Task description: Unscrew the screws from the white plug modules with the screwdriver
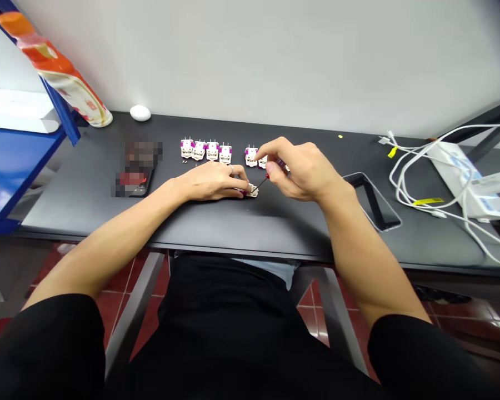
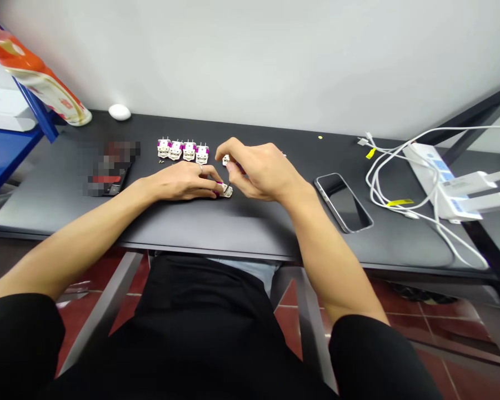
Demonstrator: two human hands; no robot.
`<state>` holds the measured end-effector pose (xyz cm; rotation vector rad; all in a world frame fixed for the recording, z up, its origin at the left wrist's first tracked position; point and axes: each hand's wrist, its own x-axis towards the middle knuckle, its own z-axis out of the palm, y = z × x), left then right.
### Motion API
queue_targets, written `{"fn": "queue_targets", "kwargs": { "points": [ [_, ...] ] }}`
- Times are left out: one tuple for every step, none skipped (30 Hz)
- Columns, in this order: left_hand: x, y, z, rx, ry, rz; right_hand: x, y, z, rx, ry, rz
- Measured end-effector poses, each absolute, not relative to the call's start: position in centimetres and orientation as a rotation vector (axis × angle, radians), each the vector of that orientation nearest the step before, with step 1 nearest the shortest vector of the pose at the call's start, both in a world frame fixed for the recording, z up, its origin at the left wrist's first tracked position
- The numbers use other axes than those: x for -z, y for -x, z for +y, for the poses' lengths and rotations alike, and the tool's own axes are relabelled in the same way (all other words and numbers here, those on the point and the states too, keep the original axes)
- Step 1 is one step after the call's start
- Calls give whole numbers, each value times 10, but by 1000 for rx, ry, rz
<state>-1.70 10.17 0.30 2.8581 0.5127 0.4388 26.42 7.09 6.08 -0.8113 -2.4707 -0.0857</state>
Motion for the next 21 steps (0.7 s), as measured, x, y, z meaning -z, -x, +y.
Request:
{"fn": "queue_targets", "kwargs": {
  "points": [
    [-3, 17, 102, -437, -2855, 515, -61, -264, 71, 82, 816, -2474],
    [-2, 17, 102, -439, -2850, 516, -60, -264, 71, 77, 819, -2482],
    [-2, 17, 102, -445, -2844, 516, -60, -263, 70, 72, 821, -2491],
    [-2, 17, 102, -457, -2835, 514, -60, -263, 70, 68, 828, -2498],
    [-1, 17, 102, -471, -2823, 510, -60, -262, 70, 66, 844, -2501],
    [-1, 17, 102, -484, -2809, 506, -60, -262, 70, 64, 859, -2503],
    [-1, 18, 103, -490, -2797, 502, -60, -262, 70, 63, 871, -2505],
    [-1, 18, 103, -489, -2788, 501, -60, -262, 70, 63, 875, -2510],
    [-1, 18, 103, -480, -2786, 503, -60, -262, 70, 60, 875, -2518],
    [-1, 18, 103, -471, -2789, 505, -59, -261, 70, 57, 872, -2525],
    [-1, 18, 103, -466, -2795, 504, -59, -261, 71, 53, 872, -2529],
    [-1, 18, 103, -466, -2801, 502, -59, -261, 71, 49, 873, -2530],
    [-1, 18, 103, -471, -2805, 499, -59, -261, 71, 46, 874, -2529],
    [-1, 17, 103, -480, -2808, 494, -58, -261, 71, 44, 874, -2526],
    [-1, 17, 103, -485, -2810, 490, -58, -261, 71, 45, 867, -2527],
    [-1, 17, 103, -487, -2812, 490, -58, -261, 71, 47, 855, -2529],
    [-1, 17, 103, -485, -2817, 489, -58, -262, 71, 51, 844, -2534],
    [-1, 17, 103, -479, -2823, 487, -58, -262, 72, 58, 837, -2539],
    [-1, 17, 103, -475, -2829, 486, -59, -262, 72, 65, 839, -2546],
    [-1, 18, 103, -472, -2833, 486, -59, -262, 72, 72, 851, -2555],
    [0, 18, 103, -468, -2833, 484, -59, -262, 71, 79, 871, -2565]
  ]
}}
